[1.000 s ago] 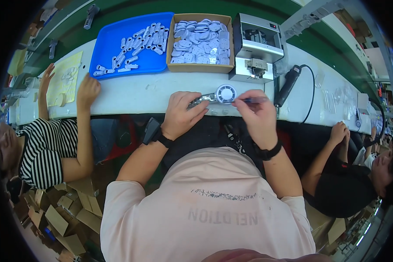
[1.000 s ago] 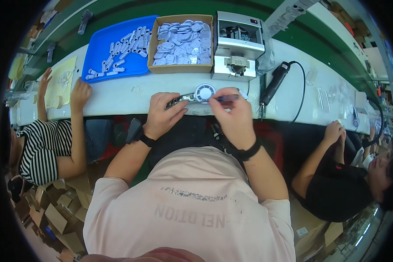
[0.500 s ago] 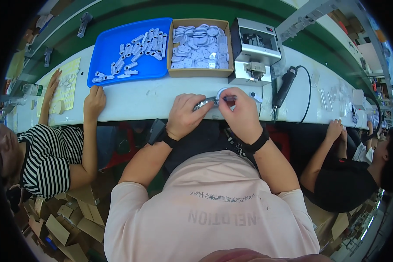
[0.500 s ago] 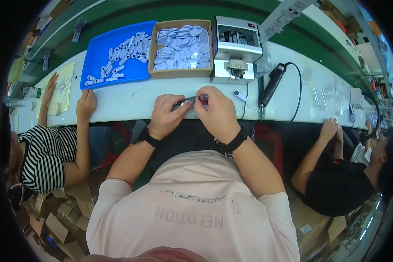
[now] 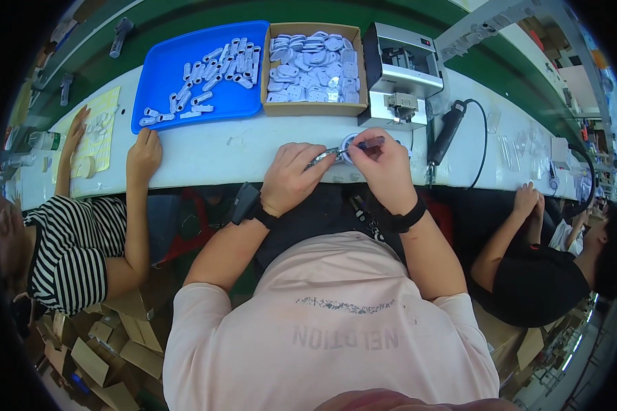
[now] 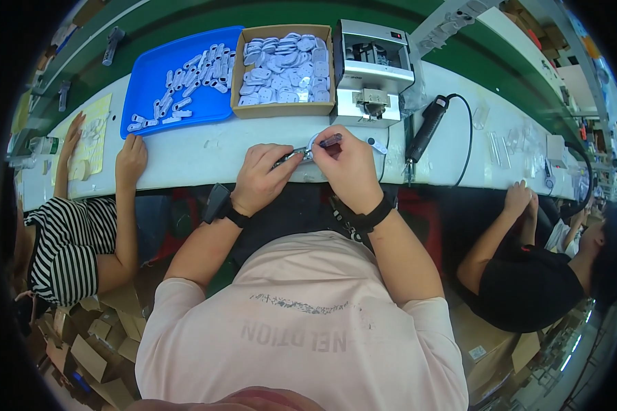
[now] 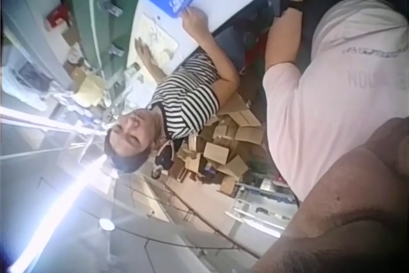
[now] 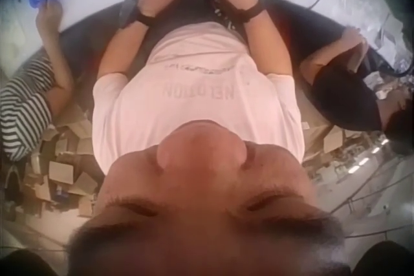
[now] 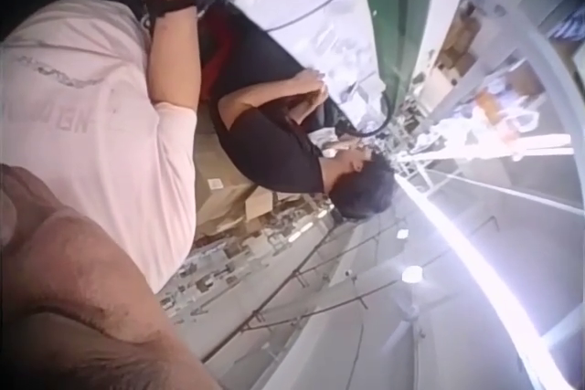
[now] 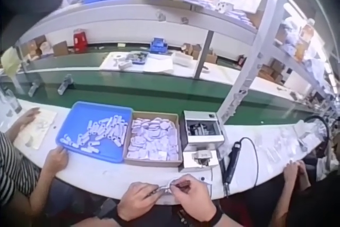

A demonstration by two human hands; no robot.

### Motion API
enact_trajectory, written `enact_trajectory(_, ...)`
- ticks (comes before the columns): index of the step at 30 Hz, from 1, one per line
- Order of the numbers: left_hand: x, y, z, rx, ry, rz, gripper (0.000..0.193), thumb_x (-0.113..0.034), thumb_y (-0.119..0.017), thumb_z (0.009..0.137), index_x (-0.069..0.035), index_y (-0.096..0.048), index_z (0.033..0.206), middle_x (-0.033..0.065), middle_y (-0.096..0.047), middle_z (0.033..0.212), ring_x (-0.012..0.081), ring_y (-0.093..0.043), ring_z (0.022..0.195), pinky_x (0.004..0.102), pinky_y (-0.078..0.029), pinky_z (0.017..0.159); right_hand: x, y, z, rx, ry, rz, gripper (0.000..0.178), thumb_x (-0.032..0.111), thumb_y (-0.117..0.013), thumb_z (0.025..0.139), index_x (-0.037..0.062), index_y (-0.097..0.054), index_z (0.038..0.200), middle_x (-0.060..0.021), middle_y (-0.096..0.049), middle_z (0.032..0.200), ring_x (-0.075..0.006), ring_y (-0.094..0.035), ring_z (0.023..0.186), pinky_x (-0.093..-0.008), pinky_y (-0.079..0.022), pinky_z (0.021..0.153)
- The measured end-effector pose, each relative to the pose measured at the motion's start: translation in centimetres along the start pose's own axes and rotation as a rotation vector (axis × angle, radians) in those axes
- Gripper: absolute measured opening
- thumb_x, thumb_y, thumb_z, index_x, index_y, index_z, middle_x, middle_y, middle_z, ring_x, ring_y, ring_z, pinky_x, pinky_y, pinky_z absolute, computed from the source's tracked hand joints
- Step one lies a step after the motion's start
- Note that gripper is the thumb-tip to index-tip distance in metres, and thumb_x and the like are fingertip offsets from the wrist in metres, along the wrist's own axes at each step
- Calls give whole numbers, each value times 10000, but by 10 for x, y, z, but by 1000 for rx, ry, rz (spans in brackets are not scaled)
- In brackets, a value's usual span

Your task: Assembling small white components using a handheld tool on a production line.

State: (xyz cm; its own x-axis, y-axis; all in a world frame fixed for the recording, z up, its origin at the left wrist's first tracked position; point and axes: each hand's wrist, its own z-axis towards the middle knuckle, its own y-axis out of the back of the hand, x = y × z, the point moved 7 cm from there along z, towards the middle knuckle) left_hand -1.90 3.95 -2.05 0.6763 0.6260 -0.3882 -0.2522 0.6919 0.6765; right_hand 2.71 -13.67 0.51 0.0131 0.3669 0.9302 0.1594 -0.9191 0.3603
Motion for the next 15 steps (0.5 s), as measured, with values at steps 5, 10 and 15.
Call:
enact_trajectory(5,1,-1,1,13,-27,0,411,-27,-764,788,-103,-743,1191,50,-678,1197,258,-644,1096,417,-518,933,-9,-1,3,6,-45,79,115,30,-742,939,-14,-673,1019,-71,-739,910,-109,-705,820,-262,-577,747)
enact_trajectory(10,1,-3,0,27,-25,-32,413,-10,-751,794,-88,-738,1199,56,-680,1216,262,-647,1110,418,-518,942,-13,-2,3,8,-45,149,110,27,-733,944,-20,-660,1011,-81,-737,908,-120,-720,830,-260,-588,759)
enact_trajectory(15,3,-5,0,36,-36,-42,417,-2,-747,793,-85,-737,1201,59,-683,1221,265,-651,1108,419,-520,941,-17,-4,4,10,-50,187,104,22,-724,949,-20,-654,1014,-81,-737,906,-123,-728,834,-263,-595,761)
